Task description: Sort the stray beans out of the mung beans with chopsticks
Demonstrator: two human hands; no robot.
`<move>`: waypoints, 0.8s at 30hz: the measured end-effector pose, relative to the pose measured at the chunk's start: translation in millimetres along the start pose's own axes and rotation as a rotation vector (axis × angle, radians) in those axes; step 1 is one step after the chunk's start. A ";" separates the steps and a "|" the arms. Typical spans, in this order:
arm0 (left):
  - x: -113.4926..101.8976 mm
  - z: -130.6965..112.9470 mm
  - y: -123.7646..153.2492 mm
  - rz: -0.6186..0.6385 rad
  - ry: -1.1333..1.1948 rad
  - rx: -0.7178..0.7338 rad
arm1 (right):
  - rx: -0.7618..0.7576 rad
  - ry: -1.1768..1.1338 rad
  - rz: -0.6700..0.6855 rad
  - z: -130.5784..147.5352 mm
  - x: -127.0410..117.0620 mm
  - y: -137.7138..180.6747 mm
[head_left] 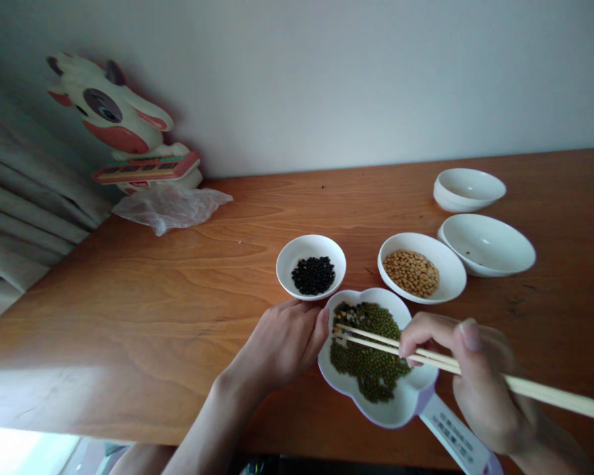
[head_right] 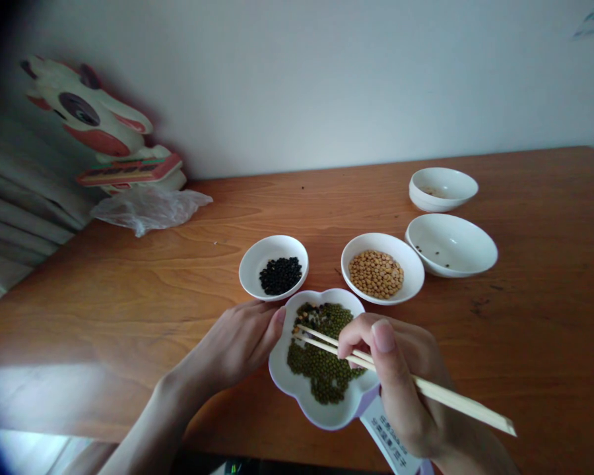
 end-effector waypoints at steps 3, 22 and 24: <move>2.4 1.4 0.1 0.039 0.008 -0.017 | -0.009 -0.005 0.008 -1.4 -0.1 1.1; -0.4 1.0 -2.1 0.002 0.072 -0.060 | -0.082 0.028 0.094 1.5 -1.8 0.3; -0.7 1.1 -1.6 -0.009 0.071 -0.059 | -0.088 0.037 0.094 2.6 -1.3 -0.6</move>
Point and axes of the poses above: each hand's wrist, its own y-axis away from the middle knuckle, its own x-axis out of the palm, z = x × y, the point moved 4 cm from there along -y, towards the middle knuckle
